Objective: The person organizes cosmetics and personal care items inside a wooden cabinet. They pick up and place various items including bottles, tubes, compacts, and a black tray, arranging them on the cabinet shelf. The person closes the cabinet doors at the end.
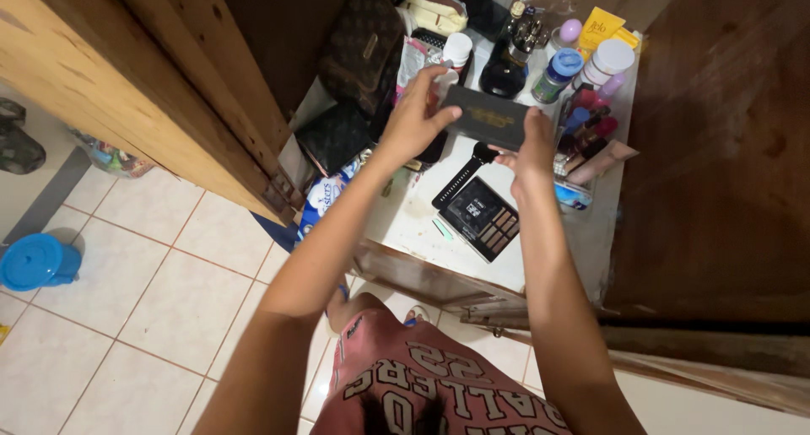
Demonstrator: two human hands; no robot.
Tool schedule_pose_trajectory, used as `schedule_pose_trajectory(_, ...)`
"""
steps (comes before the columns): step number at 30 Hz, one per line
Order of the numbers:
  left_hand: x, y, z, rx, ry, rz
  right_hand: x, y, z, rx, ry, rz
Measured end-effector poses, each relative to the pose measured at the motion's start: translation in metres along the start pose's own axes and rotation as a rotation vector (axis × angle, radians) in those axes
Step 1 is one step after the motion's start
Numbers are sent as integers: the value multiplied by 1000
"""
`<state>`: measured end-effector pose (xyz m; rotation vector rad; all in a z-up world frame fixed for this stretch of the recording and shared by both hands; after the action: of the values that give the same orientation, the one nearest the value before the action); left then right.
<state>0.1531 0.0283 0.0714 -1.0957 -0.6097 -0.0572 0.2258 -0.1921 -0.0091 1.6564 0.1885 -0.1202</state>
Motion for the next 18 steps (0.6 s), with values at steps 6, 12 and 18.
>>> schedule_pose_trajectory(6, 22, -66, -5, 260, 296, -433, 23, 20, -3, 15, 57, 59)
schedule_pose_trajectory(12, 56, -31, -10, 245, 280, -234, 52, 28, -20, 304, 246, 0)
schedule_pose_trajectory(18, 60, -3, 26, 236, 70, -32, 132, -45, -21, -197, 37, 325)
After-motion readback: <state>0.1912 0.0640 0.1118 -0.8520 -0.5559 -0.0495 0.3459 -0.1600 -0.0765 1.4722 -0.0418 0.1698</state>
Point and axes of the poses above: each hand's wrist, its own x-axis towards the middle knuckle, its own z-axis out of the back of the hand, y = z × x, the point moved 9 cm from there along x, towards the middle knuckle, and after that the axes turned 4 degrees about -y, right-handed, at the moved point
